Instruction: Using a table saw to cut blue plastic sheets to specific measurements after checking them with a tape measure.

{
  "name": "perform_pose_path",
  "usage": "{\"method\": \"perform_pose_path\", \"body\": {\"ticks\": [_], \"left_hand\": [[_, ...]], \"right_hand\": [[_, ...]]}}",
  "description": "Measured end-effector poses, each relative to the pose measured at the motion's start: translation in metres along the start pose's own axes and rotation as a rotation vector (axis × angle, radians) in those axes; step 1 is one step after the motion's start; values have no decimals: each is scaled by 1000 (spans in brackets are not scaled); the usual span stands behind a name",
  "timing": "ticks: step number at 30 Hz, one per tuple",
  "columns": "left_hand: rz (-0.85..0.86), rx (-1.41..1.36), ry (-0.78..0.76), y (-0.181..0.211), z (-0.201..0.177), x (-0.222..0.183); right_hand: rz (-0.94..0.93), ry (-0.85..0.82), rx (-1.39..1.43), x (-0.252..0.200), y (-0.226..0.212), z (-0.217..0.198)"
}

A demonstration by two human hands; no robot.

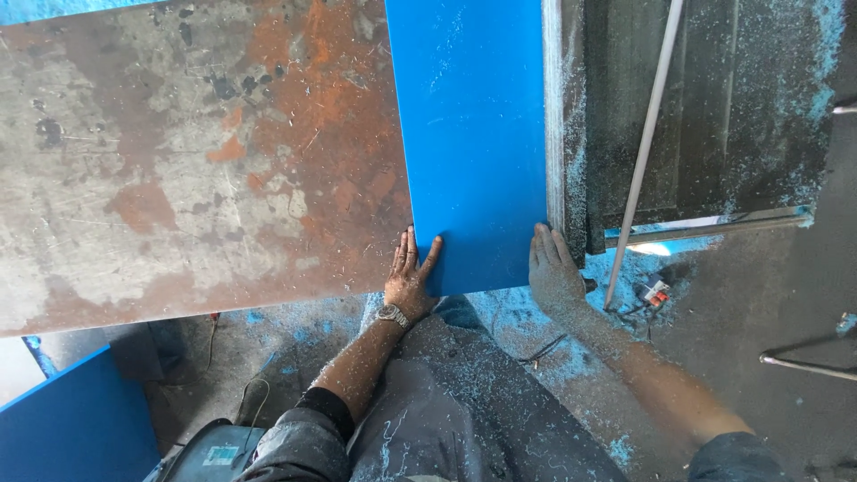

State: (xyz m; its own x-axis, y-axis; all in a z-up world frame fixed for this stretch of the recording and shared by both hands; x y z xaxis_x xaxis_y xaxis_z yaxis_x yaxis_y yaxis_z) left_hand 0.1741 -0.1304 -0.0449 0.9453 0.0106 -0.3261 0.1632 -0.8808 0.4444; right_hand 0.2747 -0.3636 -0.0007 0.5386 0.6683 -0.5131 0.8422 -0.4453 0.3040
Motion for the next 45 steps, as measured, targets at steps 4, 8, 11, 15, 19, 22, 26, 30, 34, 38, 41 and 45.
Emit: {"method": "perform_pose_path", "body": {"ticks": [4,8,11,15,19,22,26,30,34,38,41,45], "left_hand": [[-1,-8,-5,0,-2,5],[-52,-6,-75,2,-6,10],[-61,-8,-75,0,-6,10],[-64,-8,-68,0,-3,13],[-71,-11,-57,-1,-1,16],[-70,-26,-56,0,-5,18],[-77,-32,-51,3,-11,22],[-108,-47,-121,5,-23,27],[-103,-26,-100,3,-13,32],[-129,-22,-112,4,-18,37],[-126,-22,-104,5,-18,40],[-143,-17,-102,8,-24,46]], "right_hand": [[-9,6,36,5,5,-8],[-23,29,4,7,11,-12],[-23,30,-31,9,11,-12],[-24,35,-41,11,15,-9],[-48,6,-43,12,21,-21],[-70,32,-35,14,22,-17],[-66,2,1,20,29,-22],[-49,58,-5,22,30,-14],[-67,28,25,27,37,-12],[-85,16,16,33,44,-22],[-85,44,33,35,50,-23],[-87,6,32,42,59,-27]]}}
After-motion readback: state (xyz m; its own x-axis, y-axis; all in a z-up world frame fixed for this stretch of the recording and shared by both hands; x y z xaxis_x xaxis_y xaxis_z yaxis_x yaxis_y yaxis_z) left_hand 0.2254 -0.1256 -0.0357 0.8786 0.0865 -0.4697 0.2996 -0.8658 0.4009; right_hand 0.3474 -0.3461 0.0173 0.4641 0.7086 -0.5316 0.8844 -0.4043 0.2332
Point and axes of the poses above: each hand's wrist, its own x-axis towards the middle knuckle, its own z-axis out of the palm, y = z × x, the point moved 7 cm from there along x, towards the middle knuckle, and after that the axes turned 4 degrees about x, right-handed, at the moved point
